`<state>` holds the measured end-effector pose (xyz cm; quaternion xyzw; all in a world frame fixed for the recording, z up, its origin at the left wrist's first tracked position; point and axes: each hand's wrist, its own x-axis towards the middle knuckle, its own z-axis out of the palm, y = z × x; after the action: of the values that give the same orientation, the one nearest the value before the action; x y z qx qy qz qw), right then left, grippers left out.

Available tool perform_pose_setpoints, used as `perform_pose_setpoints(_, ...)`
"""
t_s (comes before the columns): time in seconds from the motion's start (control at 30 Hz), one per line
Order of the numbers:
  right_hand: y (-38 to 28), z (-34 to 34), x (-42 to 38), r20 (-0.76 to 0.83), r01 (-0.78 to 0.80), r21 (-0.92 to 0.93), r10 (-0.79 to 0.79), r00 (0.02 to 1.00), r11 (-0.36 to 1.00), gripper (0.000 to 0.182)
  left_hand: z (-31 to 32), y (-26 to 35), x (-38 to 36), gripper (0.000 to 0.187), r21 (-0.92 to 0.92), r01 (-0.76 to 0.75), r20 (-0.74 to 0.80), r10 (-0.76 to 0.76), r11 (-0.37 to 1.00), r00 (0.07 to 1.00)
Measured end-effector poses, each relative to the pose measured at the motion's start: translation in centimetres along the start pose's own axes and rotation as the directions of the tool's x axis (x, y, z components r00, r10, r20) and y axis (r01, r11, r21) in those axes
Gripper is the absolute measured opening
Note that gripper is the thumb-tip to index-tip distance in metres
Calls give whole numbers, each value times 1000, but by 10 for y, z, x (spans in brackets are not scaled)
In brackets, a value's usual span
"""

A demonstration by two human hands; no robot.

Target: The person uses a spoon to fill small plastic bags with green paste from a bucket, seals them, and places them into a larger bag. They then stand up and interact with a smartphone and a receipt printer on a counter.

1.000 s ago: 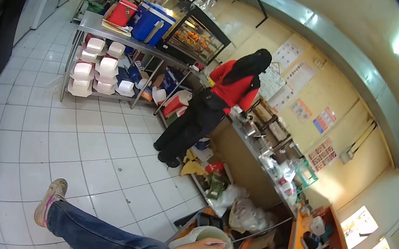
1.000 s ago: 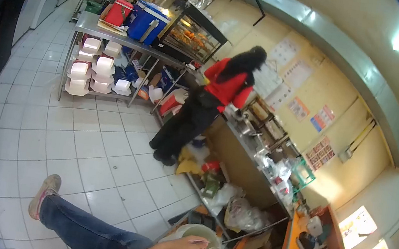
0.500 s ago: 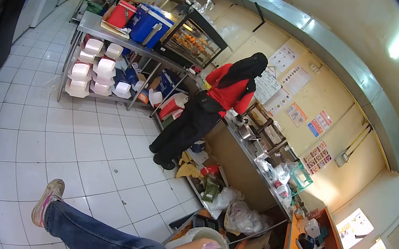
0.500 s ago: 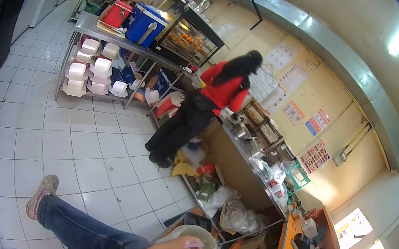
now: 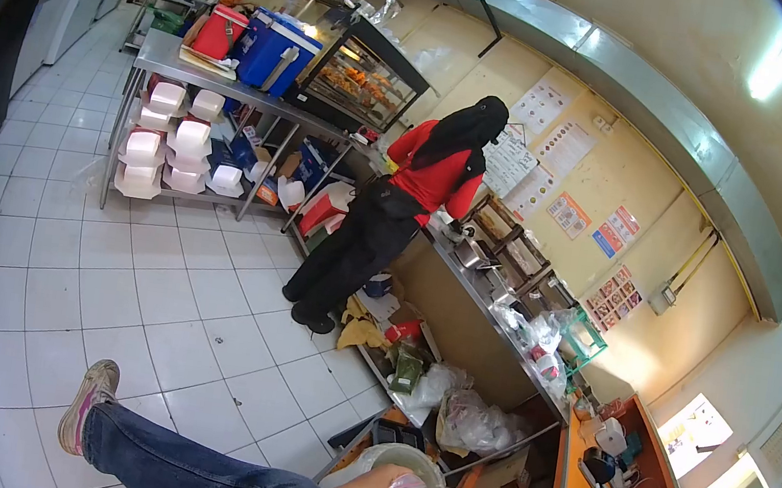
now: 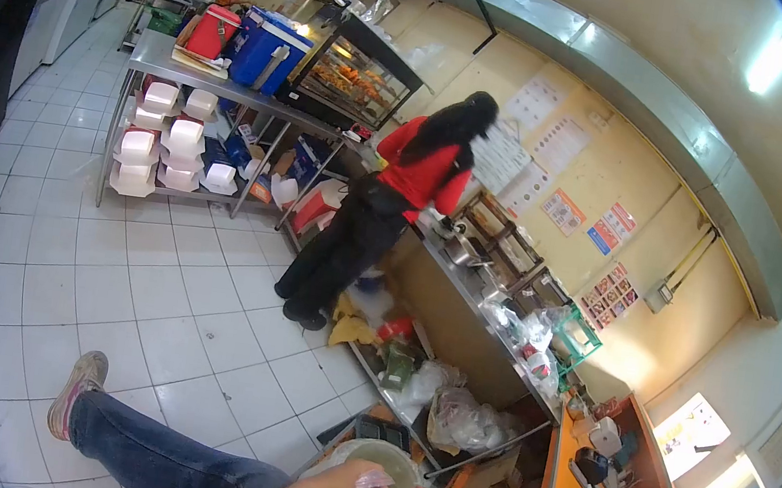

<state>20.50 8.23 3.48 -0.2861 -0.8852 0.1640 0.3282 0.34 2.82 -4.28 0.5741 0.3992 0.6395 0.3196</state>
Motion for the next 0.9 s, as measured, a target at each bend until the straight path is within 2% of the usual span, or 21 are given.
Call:
perform_pose_setpoints(0.03, -10, 2, 1, -146, 175, -325, -232, 962, 930, 35, -2, 5, 0, 34, 3, 0, 1, 0, 1000, 1000)
perform_pose_setpoints(0.07, -21, 2, 1, -149, 176, -322, -233, 961, 930, 35, -5, 10, -1, 33, -6, 65, -60, -65, 998, 996)
perform_pose_setpoints(0.1, -34, 2, -2, -238, 95, -409, -207, 949, 907, 33, -7, 13, -1, 32, -20, 128, -122, -130, 992, 984)
perform_pose_setpoints(0.13, -45, 3, -3, -327, 7, -484, -188, 926, 875, 32, -8, 13, -1, 32, -16, 128, -122, -129, 992, 984)
perform_pose_setpoints(0.17, -56, 7, -5, -331, 6, -481, -188, 925, 877, 32, -8, 11, 0, 31, -80, 125, -143, -135, 989, 980)
perform_pose_setpoints(0.2, -67, 12, -7, -309, -112, -247, 32, 951, 962, 30, -7, 10, 1, 30, -144, 120, -161, -143, 982, 977)
perform_pose_setpoints(0.23, -71, 15, -9, -233, -250, -6, 242, 942, 968, 29, -6, 10, 1, 30, -141, 122, -155, -144, 982, 977)
perform_pose_setpoints(0.27, -55, 24, -10, -238, -254, -2, 247, 939, 967, 29, -5, 9, 0, 27, -169, 111, -145, -137, 979, 980)
perform_pose_setpoints(0.33, 0, 57, -12, -210, -123, 25, 125, 970, 992, 28, -3, 4, 1, 24, -186, 101, -135, -127, 977, 983)
perform_pose_setpoints(0.37, 15, 66, -14, -215, -118, 38, 124, 969, 992, 28, -1, -4, 1, 24, -197, 66, -122, -91, 978, 988)
perform_pose_setpoints(0.47, 25, 78, -12, -152, -236, 369, 309, 939, 899, 28, -1, -6, 0, 25, -182, 37, -114, -58, 983, 992)
perform_pose_setpoints(0.5, 9, 74, -9, -154, -230, 381, 307, 939, 895, 28, -1, -5, -1, 26, -181, 37, -114, -58, 983, 992)
perform_pose_setpoints(0.57, -20, 63, -6, 0, -403, 564, 488, 873, 720, 28, -3, -6, 0, 28, -200, 49, -85, -67, 979, 994)
perform_pose_setpoints(0.67, -27, 53, -6, 63, -435, 589, 498, 865, 681, 27, -3, -8, 0, 29, -204, 124, 13, -124, 971, 992)
perform_pose_setpoints(0.73, -24, 47, -6, 100, -449, 580, 487, 867, 679, 27, -3, -10, 1, 28, -314, 168, 57, -158, 934, 986)
perform_pose_setpoints(0.83, -17, 42, -8, 152, -463, 609, 478, 865, 644, 25, -1, -6, 0, 26, -363, 148, 57, -137, 920, 989)
perform_pose_setpoints(0.9, -13, 42, -9, 173, -509, 650, 542, 822, 564, 23, 0, -11, 1, 25, -359, 150, 77, -131, 921, 988)
